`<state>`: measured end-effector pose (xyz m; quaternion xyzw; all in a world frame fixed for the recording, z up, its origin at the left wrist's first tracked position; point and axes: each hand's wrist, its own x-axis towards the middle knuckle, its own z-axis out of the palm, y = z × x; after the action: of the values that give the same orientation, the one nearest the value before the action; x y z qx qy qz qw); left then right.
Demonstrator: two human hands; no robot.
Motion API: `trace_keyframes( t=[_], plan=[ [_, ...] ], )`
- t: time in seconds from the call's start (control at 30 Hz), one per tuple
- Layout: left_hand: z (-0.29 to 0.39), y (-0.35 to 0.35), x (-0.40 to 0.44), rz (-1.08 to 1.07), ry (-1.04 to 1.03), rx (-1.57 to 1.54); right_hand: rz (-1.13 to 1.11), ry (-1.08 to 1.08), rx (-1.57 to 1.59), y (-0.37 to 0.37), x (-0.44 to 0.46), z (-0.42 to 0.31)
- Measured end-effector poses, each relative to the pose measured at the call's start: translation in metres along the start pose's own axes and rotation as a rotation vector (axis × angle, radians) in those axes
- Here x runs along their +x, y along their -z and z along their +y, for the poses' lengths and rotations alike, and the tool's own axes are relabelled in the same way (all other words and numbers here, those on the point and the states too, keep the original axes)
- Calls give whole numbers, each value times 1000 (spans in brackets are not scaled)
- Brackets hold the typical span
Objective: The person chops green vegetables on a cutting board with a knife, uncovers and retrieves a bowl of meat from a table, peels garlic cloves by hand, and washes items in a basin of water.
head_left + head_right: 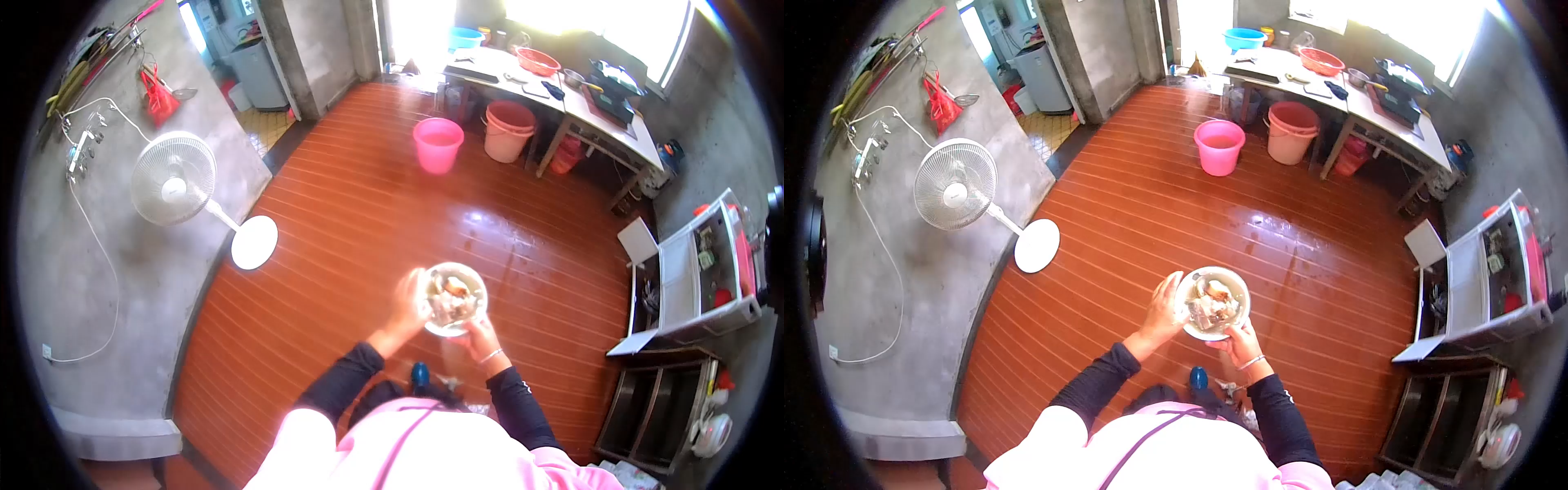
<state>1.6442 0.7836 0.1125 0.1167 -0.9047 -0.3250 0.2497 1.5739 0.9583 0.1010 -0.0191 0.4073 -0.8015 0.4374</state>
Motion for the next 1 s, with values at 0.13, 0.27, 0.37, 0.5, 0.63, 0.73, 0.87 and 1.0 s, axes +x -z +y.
trace_keyframes(
  t=[0.13, 0.27, 0.37, 0.5, 0.63, 0.73, 0.87, 1.0],
  plan=[
    [-19, 4, 86, -271, -175, -36, -35, -64, 30, -12, 83, -20],
    [-59, 5, 174, -491, -230, 217, -59, -72, 12, -30, 166, -38],
    [-97, 5, 234, -681, -196, 323, -42, -72, 25, -42, 234, -46],
    [-165, -28, 315, -635, -218, 174, -50, -56, 45, -61, 322, -66],
    [-197, -32, 407, -636, -319, 233, 42, -29, 26, -72, 406, -103],
    [-229, -51, 470, -487, -376, 131, 65, 0, 43, -72, 466, -135],
    [-282, -120, 561, -356, -262, -26, 99, 10, 36, -65, 550, -184],
    [-293, -123, 660, -299, -29, -255, 97, 27, 22, -40, 635, -233]
  ],
)
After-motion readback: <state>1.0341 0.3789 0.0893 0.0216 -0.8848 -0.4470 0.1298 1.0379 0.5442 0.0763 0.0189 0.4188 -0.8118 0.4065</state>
